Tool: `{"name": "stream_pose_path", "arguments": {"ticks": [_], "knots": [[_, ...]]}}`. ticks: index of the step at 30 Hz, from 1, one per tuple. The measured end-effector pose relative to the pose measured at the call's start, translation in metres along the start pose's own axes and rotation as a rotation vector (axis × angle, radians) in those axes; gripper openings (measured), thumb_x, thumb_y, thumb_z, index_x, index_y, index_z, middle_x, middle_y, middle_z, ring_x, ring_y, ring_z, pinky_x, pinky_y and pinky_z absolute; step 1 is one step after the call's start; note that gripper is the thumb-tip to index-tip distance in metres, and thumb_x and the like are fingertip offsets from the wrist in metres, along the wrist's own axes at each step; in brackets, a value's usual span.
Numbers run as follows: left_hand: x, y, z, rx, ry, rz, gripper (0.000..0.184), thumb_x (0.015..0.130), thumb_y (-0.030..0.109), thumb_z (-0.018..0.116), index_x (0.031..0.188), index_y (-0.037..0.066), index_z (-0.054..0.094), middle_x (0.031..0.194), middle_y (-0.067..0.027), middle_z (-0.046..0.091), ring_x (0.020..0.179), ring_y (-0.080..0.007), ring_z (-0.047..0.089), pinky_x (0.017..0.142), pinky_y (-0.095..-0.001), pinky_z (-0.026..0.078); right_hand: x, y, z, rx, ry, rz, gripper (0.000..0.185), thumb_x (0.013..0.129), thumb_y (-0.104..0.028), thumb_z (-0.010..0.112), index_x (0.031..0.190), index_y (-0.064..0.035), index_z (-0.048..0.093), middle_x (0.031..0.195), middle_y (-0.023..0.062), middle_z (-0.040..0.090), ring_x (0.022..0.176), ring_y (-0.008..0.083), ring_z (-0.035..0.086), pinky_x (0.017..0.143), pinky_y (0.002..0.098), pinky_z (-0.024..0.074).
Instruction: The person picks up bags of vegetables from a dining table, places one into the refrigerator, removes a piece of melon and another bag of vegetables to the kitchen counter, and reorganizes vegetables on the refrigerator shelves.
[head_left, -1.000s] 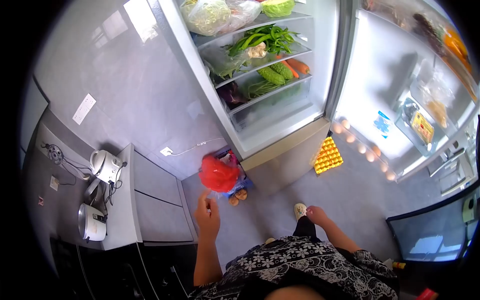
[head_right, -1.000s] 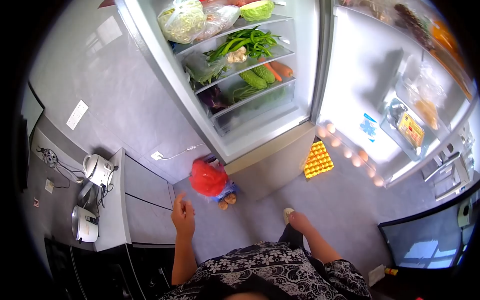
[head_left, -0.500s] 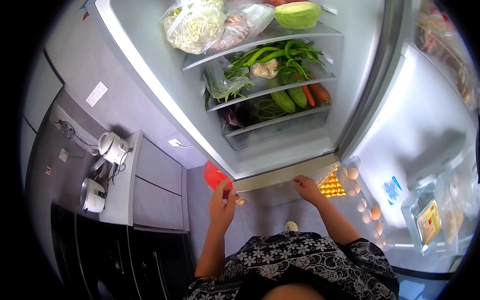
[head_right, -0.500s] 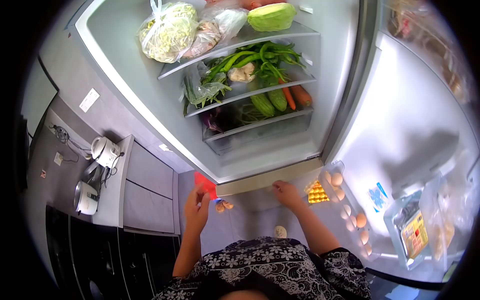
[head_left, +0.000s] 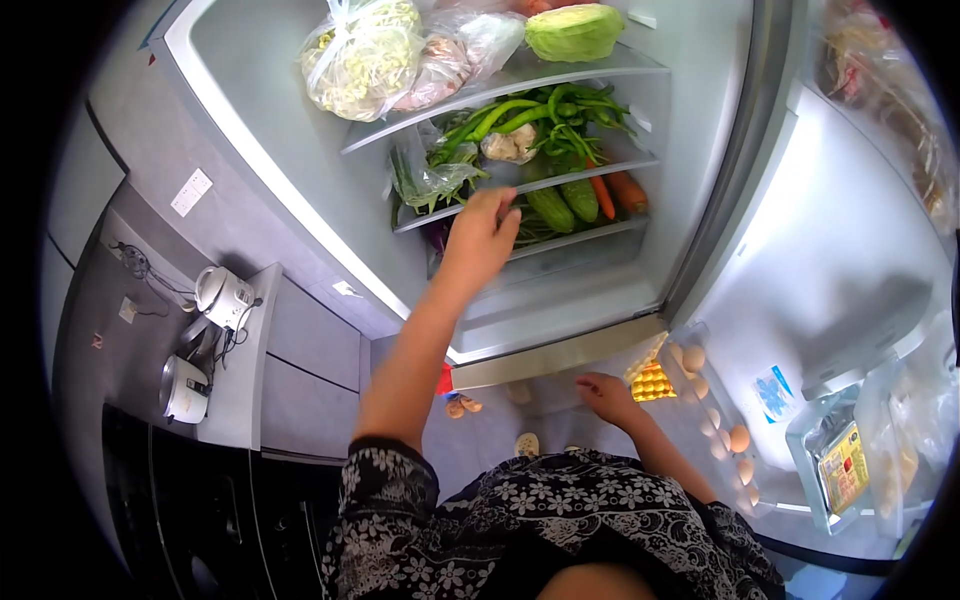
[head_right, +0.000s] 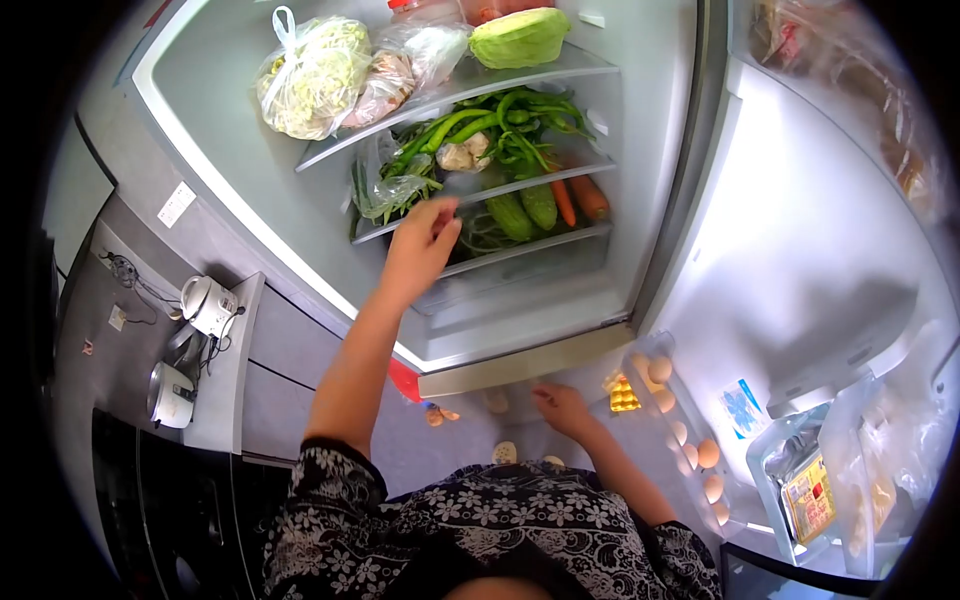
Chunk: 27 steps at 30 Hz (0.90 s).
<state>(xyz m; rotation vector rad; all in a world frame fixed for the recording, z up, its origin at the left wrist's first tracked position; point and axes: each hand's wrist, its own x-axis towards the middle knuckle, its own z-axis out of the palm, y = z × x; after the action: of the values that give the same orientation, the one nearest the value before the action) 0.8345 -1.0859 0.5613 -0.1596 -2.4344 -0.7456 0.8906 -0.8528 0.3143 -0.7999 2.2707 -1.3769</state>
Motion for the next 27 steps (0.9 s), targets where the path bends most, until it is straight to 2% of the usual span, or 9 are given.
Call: {"name": "stream_pose_path", "arguments": {"ticks": [6,8,10,12,13,16,18,21,27], "knots": [[0.087,-0.046,0.021,0.419,0.248,0.209,0.051,0.069,0.02,0.067,0.112,-0.001,0.049,0.11,-0.0176,0.05,0.098,-0.0328,0.049,0.086,-0.0387,0.04,-0.027,0.013,-0.015,0.044,0.106,0.09,0.025,0.08,-0.019,0.056,0.098,-0.0012,0.06,0.085,0.013,0.063,0.076,0.0203,0.06,0.069,0.0292,0.0474],[0.111,-0.044,0.016,0.442,0.115,0.073,0.068,0.067,0.029,0.069,0.123,0.002,0.04,0.126,-0.0204,0.039,0.115,-0.0358,0.037,0.096,-0.039,0.032,-0.035,0.026,-0.012,0.008,0.154,0.137,0.024,0.08,-0.018,0.056,0.097,-0.0008,0.06,0.085,0.0126,0.063,0.075,0.0191,0.06,0.068,0.0293,0.0471],[0.137,-0.056,0.01,0.542,-0.024,-0.081,0.092,0.057,0.039,0.076,0.13,0.003,0.033,0.132,-0.0206,0.035,0.12,-0.0358,0.035,0.099,-0.0368,0.031,-0.043,0.034,-0.01,0.036,0.189,0.126,0.024,0.08,-0.018,0.056,0.097,-0.0009,0.06,0.083,0.0121,0.063,0.073,0.019,0.059,0.066,0.0294,0.0467],[0.153,-0.072,-0.001,0.486,-0.164,-0.118,0.097,0.055,0.041,0.077,0.13,0.003,0.031,0.131,-0.0196,0.037,0.121,-0.0345,0.035,0.1,-0.0361,0.029,-0.049,0.035,-0.011,0.041,0.207,0.185,0.024,0.08,-0.018,0.056,0.097,-0.0009,0.061,0.079,0.0118,0.063,0.071,0.0183,0.059,0.065,0.0291,0.0465],[0.161,-0.082,-0.009,0.273,-0.316,-0.089,0.094,0.055,0.04,0.077,0.13,0.002,0.033,0.128,-0.0195,0.042,0.12,-0.0318,0.038,0.099,-0.0346,0.03,-0.052,0.036,-0.01,0.03,0.224,0.204,0.025,0.079,-0.018,0.057,0.097,-0.0009,0.061,0.077,0.0115,0.062,0.068,0.0179,0.059,0.063,0.0292,0.0466],[0.181,-0.104,-0.009,0.224,-0.499,-0.115,0.09,0.058,0.038,0.076,0.129,0.002,0.035,0.127,-0.0184,0.044,0.118,-0.0287,0.04,0.099,-0.0326,0.03,-0.061,0.058,-0.001,0.037,0.253,0.239,0.025,0.079,-0.019,0.058,0.097,-0.0009,0.061,0.074,0.0113,0.062,0.066,0.0177,0.059,0.062,0.0291,0.0467],[0.187,-0.11,-0.006,0.28,-0.448,-0.008,0.082,0.059,0.035,0.076,0.125,0.002,0.04,0.124,-0.0168,0.047,0.114,-0.0274,0.044,0.097,-0.0316,0.031,-0.066,0.067,0.004,0.034,0.254,0.29,0.025,0.079,-0.018,0.058,0.096,-0.0009,0.061,0.074,0.0115,0.062,0.066,0.018,0.059,0.063,0.0293,0.047],[0.19,-0.1,-0.01,0.206,-0.451,-0.099,0.068,0.059,0.038,0.074,0.114,0.005,0.053,0.113,-0.014,0.055,0.101,-0.0249,0.052,0.089,-0.0319,0.038,-0.073,0.075,0.01,0.067,0.244,0.327,0.024,0.078,-0.017,0.058,0.095,-0.0008,0.061,0.074,0.0121,0.063,0.067,0.018,0.06,0.064,0.029,0.0472],[0.199,-0.051,-0.003,0.278,-0.299,0.003,0.062,0.065,0.031,0.071,0.118,0.006,0.049,0.12,-0.0161,0.05,0.11,-0.0286,0.047,0.092,-0.035,0.037,-0.066,0.076,0.014,0.042,0.21,0.341,0.026,0.077,-0.022,0.056,0.095,-0.0039,0.061,0.084,0.0171,0.063,0.076,0.0295,0.061,0.069,0.0355,0.0482]]}}
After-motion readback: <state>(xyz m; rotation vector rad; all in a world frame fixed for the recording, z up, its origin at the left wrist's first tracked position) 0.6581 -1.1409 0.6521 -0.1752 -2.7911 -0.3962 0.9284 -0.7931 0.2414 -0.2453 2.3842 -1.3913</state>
